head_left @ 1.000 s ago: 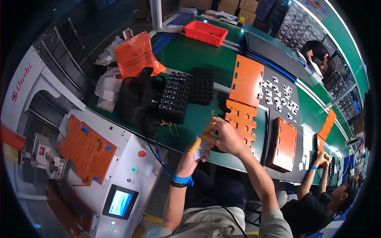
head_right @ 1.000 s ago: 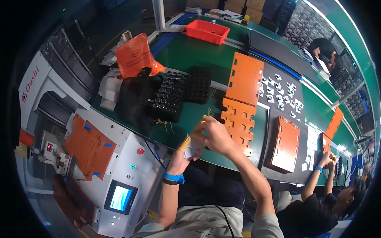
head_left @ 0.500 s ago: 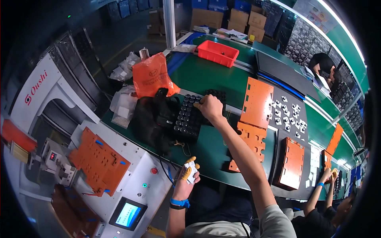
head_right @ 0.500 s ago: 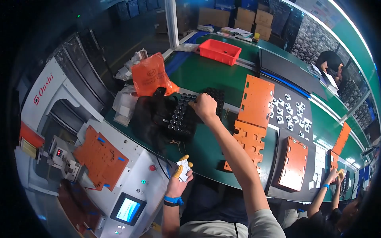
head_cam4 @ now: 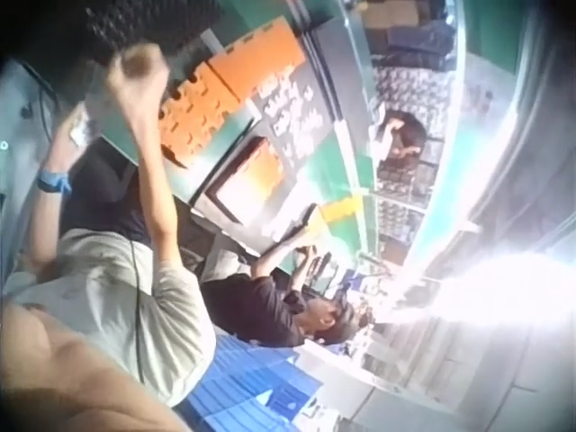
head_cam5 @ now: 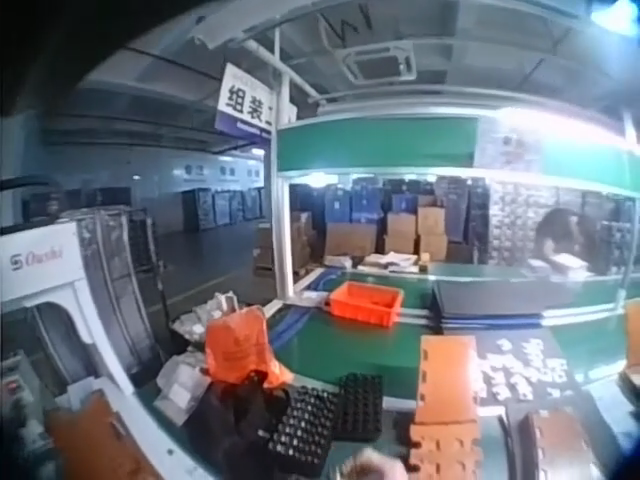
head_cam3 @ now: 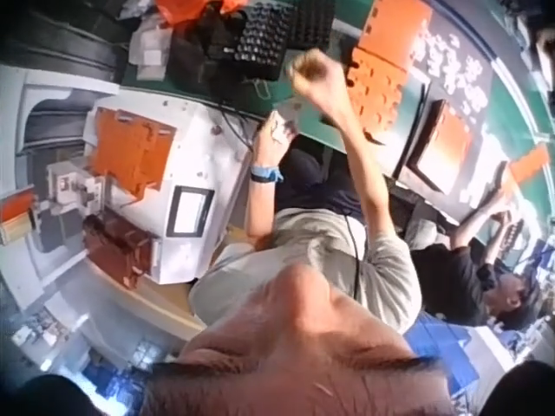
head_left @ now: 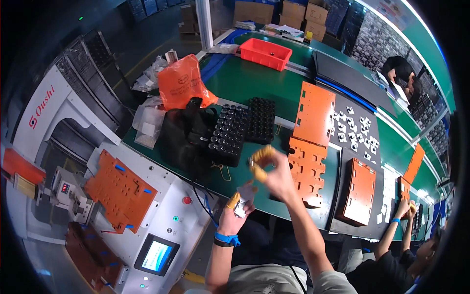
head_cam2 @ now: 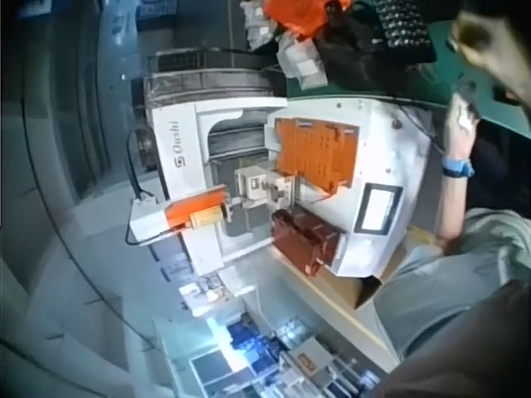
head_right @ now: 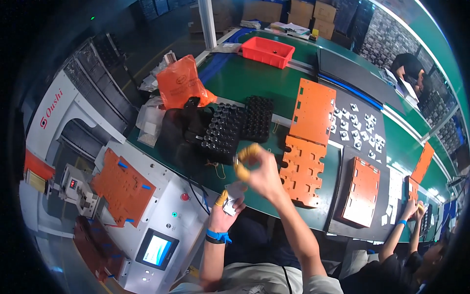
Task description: Assembling small electronic components into plastic trays and placing them into an automated processing machine.
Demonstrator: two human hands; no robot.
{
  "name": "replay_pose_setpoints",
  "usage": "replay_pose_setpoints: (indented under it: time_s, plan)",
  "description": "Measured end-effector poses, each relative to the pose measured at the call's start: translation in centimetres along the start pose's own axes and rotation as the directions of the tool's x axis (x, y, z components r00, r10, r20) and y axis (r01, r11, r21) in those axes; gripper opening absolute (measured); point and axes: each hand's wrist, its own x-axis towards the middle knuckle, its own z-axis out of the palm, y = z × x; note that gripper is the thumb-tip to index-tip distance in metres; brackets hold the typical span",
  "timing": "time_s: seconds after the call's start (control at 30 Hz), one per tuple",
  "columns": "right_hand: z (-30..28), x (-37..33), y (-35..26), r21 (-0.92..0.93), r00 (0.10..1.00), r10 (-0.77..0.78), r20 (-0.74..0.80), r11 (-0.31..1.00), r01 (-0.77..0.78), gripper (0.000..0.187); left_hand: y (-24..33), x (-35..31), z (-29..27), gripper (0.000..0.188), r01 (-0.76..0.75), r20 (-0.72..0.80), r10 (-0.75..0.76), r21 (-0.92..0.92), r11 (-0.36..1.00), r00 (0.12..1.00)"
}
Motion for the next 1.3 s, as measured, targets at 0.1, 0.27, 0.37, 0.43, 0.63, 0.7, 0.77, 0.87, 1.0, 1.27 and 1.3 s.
replay_pose_setpoints:
  time_s: [0.1, 0.27, 0.37, 0.43, 0.63, 0.7, 0.77, 0.87, 1.0, 1.27, 1.3]
  plan:
    - [-2.4, -6.4, -1.1, -0.059, 0.997, -0.062, 0.041, 0.996, 0.064, 0.020, -1.5, -0.4, 0.6, 0.053, 0.026, -0.117, -0.023, 0.020, 0.999, 0.993]
    - [-5.2, -11.7, 0.7, -0.114, 0.998, -0.061, -0.002, 0.992, 0.061, 0.035, -3.2, -1.0, 3.5, 0.060, 0.066, 0.002, -0.066, 0.007, 0.998, 0.998]
    - [-6.2, -12.9, 1.0, -0.071, 0.995, -0.095, -0.020, 0.993, 0.093, 0.040, -4.4, -1.6, 3.5, 0.061, 0.044, 0.027, -0.045, 0.030, 0.999, 0.999]
    - [-6.8, -13.5, 1.4, -0.087, 0.988, -0.137, -0.074, 0.988, 0.131, 0.039, -5.1, -1.8, 4.1, 0.060, 0.029, 0.091, -0.031, 0.030, 0.999, 0.995]
    - [-8.1, -14.3, 1.2, -0.062, 0.985, -0.117, -0.124, 0.992, 0.110, 0.034, -6.2, -2.5, 6.1, 0.057, -0.144, 0.200, 0.091, 0.265, 0.954, 0.976]
    - [-8.5, -14.7, 0.9, -0.016, 0.989, -0.070, -0.133, 0.998, 0.069, 0.032, -6.5, -2.9, 6.5, 0.058, -0.166, 0.181, 0.119, 0.275, 0.947, 0.976]
    - [-8.7, -15.0, 0.8, 0.028, 0.990, -0.025, -0.140, 0.999, 0.029, 0.029, -6.9, -3.0, 7.7, 0.060, -0.244, 0.163, 0.199, 0.340, 0.908, 0.966]
    - [-8.8, -15.5, 0.7, 0.174, 0.984, 0.075, -0.160, 0.984, -0.047, 0.026, -7.1, -3.1, 7.9, 0.064, -0.337, 0.165, 0.294, 0.465, 0.819, 0.942]
    - [-9.2, -16.0, 0.0, 0.235, 0.973, 0.191, -0.128, 0.959, -0.157, 0.023, -7.4, -3.2, 7.7, 0.070, -0.440, 0.228, 0.384, 0.598, 0.670, 0.895]
    - [-9.4, -15.6, -1.6, 0.167, 0.976, 0.183, -0.115, 0.972, -0.163, 0.023, -8.1, -3.3, 8.3, 0.065, -0.594, 0.358, 0.505, 0.664, 0.454, 0.786]
    - [-9.4, -15.5, -1.7, 0.136, 0.981, 0.157, -0.112, 0.981, -0.141, 0.024, -8.1, -3.3, 8.3, 0.065, -0.601, 0.361, 0.520, 0.677, 0.425, 0.774]
